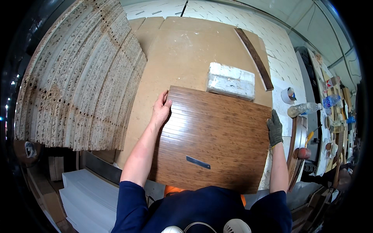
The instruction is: The person marks a wood panel with a pencil and then rubs the surface of the panel by hand.
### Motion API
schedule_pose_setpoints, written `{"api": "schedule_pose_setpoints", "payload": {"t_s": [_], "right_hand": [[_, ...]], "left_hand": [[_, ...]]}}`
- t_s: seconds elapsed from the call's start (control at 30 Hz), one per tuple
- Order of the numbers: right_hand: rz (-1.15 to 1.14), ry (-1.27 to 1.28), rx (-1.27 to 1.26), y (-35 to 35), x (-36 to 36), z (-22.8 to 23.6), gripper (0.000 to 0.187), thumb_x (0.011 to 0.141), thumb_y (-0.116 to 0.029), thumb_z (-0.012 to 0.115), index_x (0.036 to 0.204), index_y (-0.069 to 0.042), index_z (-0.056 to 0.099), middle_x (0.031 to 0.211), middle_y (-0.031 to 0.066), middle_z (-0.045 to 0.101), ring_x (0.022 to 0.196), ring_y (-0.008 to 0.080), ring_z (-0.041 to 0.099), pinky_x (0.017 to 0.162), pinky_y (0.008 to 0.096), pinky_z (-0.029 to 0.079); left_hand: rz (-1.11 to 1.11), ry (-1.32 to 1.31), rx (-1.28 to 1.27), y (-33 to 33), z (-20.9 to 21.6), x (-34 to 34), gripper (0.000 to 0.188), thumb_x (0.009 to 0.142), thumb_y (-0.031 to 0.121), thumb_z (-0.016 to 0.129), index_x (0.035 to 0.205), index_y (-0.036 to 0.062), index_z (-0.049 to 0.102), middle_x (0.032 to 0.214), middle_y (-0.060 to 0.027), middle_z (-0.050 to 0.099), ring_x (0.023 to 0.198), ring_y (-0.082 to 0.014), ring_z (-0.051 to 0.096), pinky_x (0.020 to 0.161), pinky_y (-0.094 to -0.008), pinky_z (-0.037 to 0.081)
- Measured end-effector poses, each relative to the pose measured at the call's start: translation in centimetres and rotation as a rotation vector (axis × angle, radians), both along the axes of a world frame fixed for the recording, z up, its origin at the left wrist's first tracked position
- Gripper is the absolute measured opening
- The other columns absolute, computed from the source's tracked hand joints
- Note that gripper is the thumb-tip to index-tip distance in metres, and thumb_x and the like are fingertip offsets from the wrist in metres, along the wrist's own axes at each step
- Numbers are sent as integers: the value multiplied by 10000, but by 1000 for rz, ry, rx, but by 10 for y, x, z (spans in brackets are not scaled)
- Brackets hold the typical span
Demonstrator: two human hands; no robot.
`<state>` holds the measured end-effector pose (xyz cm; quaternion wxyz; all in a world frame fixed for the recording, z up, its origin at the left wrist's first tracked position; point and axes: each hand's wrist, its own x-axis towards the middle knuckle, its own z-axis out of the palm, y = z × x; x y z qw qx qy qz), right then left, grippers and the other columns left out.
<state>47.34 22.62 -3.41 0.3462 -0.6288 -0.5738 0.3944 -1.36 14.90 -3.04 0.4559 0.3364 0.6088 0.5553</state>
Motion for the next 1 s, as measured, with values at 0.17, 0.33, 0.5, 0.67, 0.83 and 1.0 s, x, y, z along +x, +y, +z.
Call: {"api": "schedule_pose_setpoints", "payload": {"t_s": [0.17,0.33,0.5,0.67,0.83,1.0], "right_hand": [[7,230,-113,5,1,3,562,847,-40,547,1382,-10,377,1345,94,471,1184,181,454,1010,282,330],[55,41,-68,11,8,-8,573,843,-62,555,1386,-24,377,1344,87,471,1179,180,455,1005,283,332],[20,118,-64,7,9,-9,558,839,-92,571,1374,-77,414,1233,111,567,1085,157,521,941,271,390],[37,190,-65,5,7,-5,574,826,-65,568,1372,-22,399,1303,87,505,1147,161,471,985,268,347],[41,241,-73,6,8,-7,573,824,-63,554,1371,-9,392,1317,92,494,1170,161,455,1005,268,326],[59,265,-42,7,2,-3,573,829,-110,567,1367,-9,398,1307,103,506,1158,175,472,999,281,337]], "left_hand": [[-157,-44,-58,11,22,-8,700,821,-93,459,1443,-7,149,1499,-200,179,1398,-252,173,1116,-320,163],[-238,-104,-85,20,23,-20,765,749,-156,442,1445,-1,166,1513,-159,168,1405,-244,152,1116,-297,146],[-246,-150,-100,23,29,-17,762,736,-171,443,1439,3,203,1504,-153,203,1403,-237,155,1116,-302,153],[-247,-110,-134,22,33,-17,757,741,-172,461,1435,14,223,1500,-147,219,1402,-239,157,1116,-310,166],[-265,-122,-116,23,24,-22,748,747,-170,461,1434,13,228,1497,-152,225,1399,-241,171,1111,-308,182],[-279,-114,-122,21,31,-21,727,765,-151,455,1434,-2,211,1499,-170,202,1394,-248,187,1112,-306,180]]}}
